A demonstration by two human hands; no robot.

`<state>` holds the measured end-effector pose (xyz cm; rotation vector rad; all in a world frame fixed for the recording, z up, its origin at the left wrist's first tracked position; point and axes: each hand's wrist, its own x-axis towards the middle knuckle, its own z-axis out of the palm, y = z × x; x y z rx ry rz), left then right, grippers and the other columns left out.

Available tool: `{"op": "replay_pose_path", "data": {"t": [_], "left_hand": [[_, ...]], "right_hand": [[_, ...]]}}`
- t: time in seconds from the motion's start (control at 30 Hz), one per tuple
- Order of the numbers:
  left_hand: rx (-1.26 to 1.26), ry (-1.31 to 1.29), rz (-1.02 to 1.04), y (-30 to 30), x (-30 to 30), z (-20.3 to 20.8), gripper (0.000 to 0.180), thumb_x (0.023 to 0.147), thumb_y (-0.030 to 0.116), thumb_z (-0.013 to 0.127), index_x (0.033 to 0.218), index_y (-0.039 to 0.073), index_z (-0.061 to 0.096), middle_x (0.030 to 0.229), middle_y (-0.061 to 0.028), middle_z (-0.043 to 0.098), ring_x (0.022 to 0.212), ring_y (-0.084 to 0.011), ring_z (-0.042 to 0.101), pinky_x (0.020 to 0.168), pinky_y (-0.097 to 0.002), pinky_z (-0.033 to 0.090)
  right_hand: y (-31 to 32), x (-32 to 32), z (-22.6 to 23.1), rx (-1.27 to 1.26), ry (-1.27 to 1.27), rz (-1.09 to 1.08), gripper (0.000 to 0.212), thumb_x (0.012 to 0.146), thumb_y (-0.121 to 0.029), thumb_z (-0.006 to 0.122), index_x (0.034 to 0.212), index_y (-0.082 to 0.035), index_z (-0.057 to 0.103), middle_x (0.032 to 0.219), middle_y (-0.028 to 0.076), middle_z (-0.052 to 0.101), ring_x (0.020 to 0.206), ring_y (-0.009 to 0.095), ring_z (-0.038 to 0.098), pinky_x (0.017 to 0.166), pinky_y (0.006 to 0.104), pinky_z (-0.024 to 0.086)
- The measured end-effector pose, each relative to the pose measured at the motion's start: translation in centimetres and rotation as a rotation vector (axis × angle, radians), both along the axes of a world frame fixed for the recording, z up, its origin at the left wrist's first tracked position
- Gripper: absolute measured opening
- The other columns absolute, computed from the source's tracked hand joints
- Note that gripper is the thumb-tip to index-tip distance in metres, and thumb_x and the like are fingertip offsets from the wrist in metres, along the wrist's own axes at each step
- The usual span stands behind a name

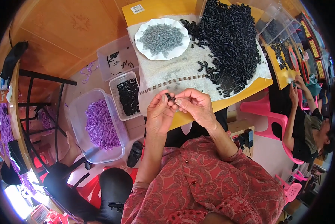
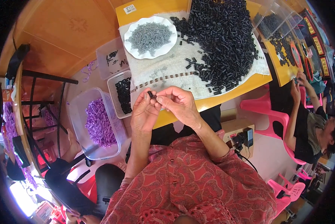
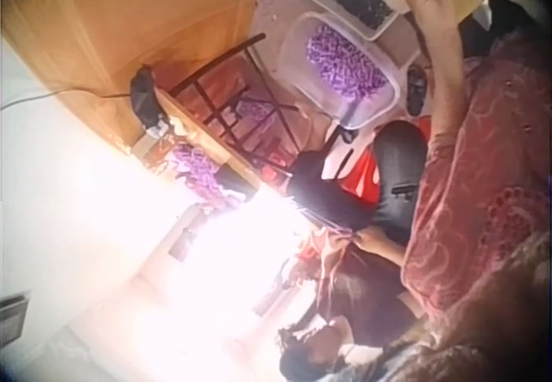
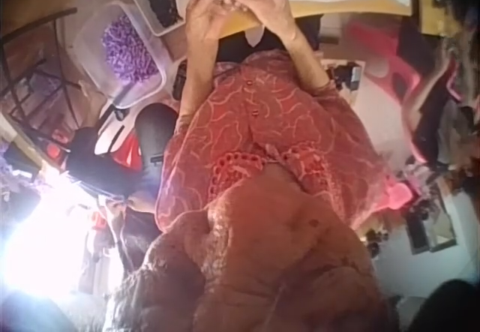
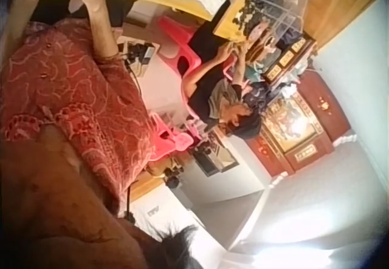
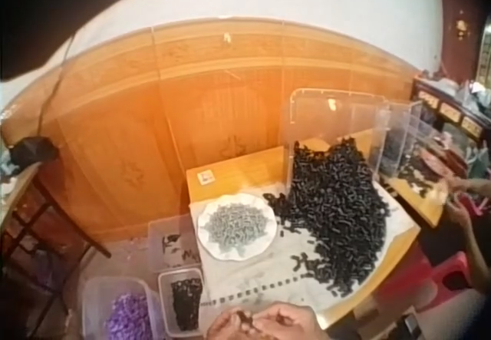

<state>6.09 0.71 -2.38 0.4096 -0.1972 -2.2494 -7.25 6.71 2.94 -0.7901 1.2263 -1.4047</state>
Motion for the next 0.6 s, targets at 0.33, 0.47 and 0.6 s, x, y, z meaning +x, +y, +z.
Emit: {"op": "replay_pose_path", "data": {"t": [0.33,0.47,0.6], "left_hand": [[0.024,-0.072,0.010,0.03,0.08,0.09,0.021,0.090,0.008,0.059,0.111,0.002,0.060,0.100,-0.0114,0.065,0.080,-0.0140,0.061,0.070,-0.0257,0.051],[0.032,-0.089,0.025,0.10,-0.02,0.30,0.020,0.090,0.007,0.059,0.110,0.002,0.060,0.100,-0.0119,0.064,0.078,-0.0136,0.060,0.069,-0.0262,0.051],[0.000,-0.098,0.043,0.09,-0.10,0.22,0.019,0.090,0.004,0.058,0.109,0.001,0.061,0.100,-0.0128,0.064,0.076,-0.0131,0.058,0.068,-0.0264,0.050]], "right_hand": [[-0.32,0.67,-0.05,-0.045,-0.001,-0.012,0.013,0.089,-0.005,0.062,0.100,0.002,0.063,0.083,0.003,0.064,0.070,0.005,0.055,0.065,0.0193,0.046],[-0.35,0.70,-0.07,-0.037,-0.005,-0.024,0.013,0.089,-0.007,0.062,0.099,0.002,0.063,0.081,0.002,0.064,0.069,0.004,0.055,0.063,0.0186,0.046],[-0.36,0.88,-0.23,-0.028,-0.023,-0.055,0.012,0.089,-0.007,0.062,0.098,0.002,0.064,0.081,0.002,0.064,0.068,0.004,0.055,0.062,0.0182,0.045]]}}
